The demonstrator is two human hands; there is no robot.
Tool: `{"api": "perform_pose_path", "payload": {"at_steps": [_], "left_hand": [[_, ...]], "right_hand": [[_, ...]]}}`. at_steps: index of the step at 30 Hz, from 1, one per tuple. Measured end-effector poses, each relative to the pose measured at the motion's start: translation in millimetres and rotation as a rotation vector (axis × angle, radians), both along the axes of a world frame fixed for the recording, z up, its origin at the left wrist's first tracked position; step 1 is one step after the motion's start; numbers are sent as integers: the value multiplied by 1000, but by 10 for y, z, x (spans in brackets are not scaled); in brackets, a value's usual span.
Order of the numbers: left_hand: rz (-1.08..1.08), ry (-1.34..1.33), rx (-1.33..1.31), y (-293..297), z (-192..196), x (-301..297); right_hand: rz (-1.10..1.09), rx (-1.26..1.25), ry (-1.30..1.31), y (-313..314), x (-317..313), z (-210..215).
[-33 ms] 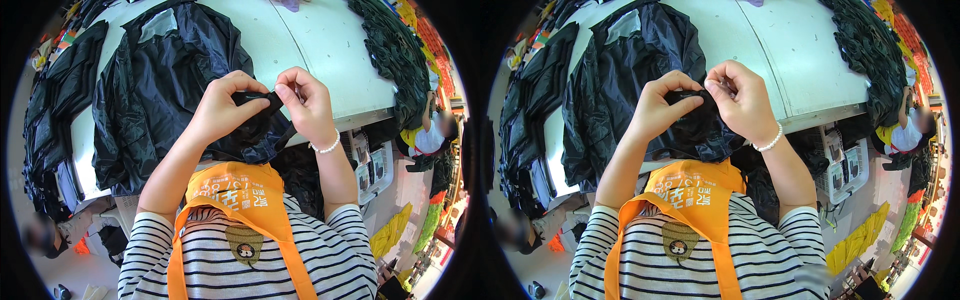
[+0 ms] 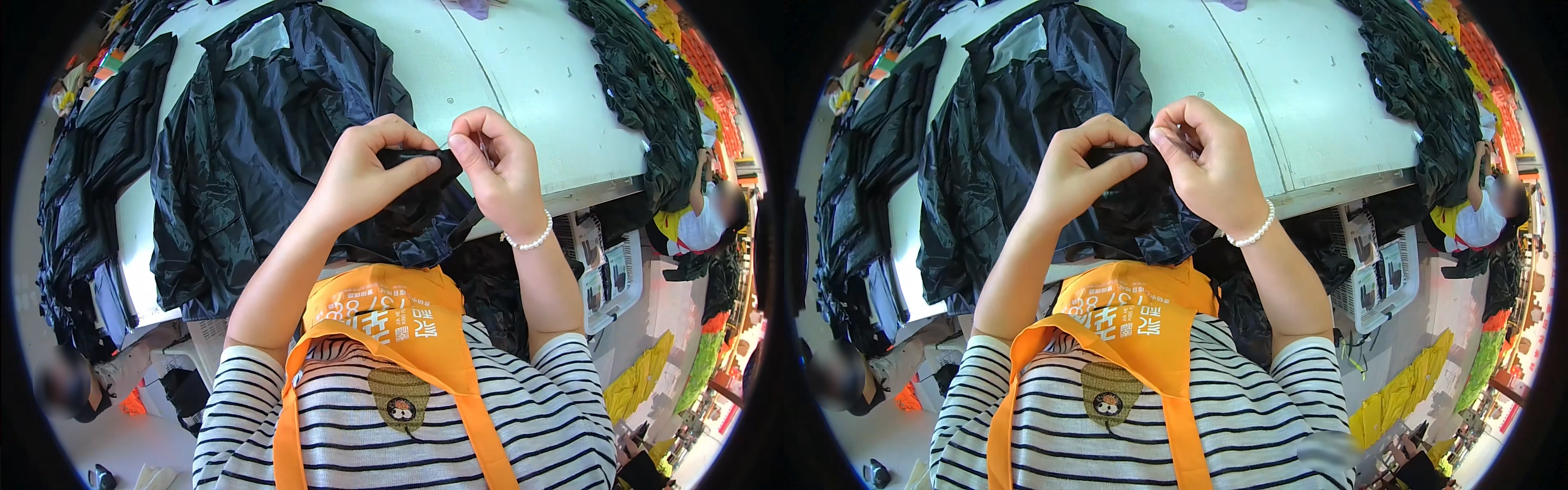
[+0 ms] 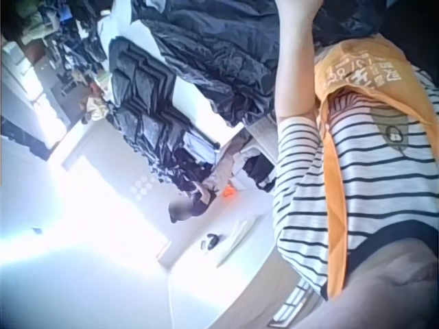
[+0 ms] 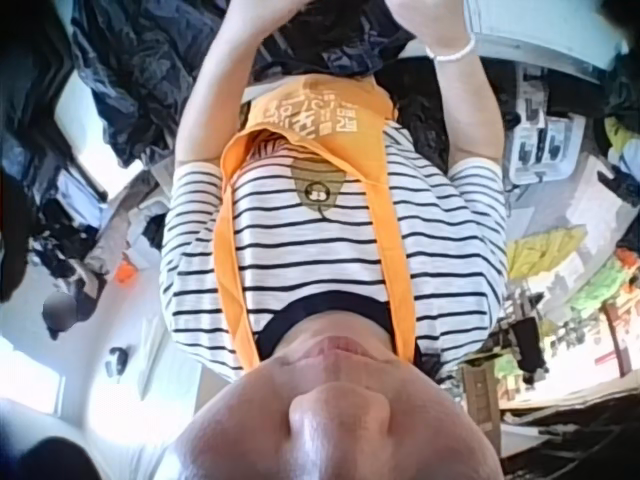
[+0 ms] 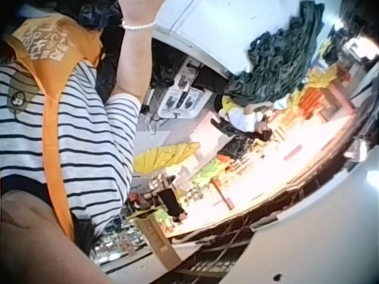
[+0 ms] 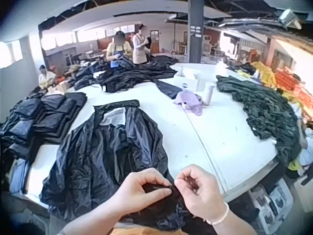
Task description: The person folds a black jacket on a white table. They smooth the fabric, fold the sleeves inward, fold the body in half, and then fold it again into a compact rectangle. The folded jacket is placed on a stack of similar folded jackets.
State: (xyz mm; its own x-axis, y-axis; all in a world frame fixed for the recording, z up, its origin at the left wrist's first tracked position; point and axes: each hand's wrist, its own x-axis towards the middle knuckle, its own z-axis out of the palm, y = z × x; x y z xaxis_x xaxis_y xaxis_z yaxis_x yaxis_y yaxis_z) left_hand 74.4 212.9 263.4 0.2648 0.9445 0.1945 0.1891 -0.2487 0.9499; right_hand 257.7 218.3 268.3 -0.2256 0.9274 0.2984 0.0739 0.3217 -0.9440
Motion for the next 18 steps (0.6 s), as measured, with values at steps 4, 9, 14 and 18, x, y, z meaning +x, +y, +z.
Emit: {"api": "perform_pose_path", "payload": {"at_steps": [4,9,14,18], "left_hand": [[36,-55,-112,6,23,-33],[126,-61,-111,6,35,-17],[134,2,-8,7,16,60],[138,59,53,1,10,136]], "right_hand": [[8,-61,-5,5,-21,33],[-19,-123,62,-51,132,26],[-7,46,-248,-113,175,39],[-63,210,-331,-95,137,66]]}}
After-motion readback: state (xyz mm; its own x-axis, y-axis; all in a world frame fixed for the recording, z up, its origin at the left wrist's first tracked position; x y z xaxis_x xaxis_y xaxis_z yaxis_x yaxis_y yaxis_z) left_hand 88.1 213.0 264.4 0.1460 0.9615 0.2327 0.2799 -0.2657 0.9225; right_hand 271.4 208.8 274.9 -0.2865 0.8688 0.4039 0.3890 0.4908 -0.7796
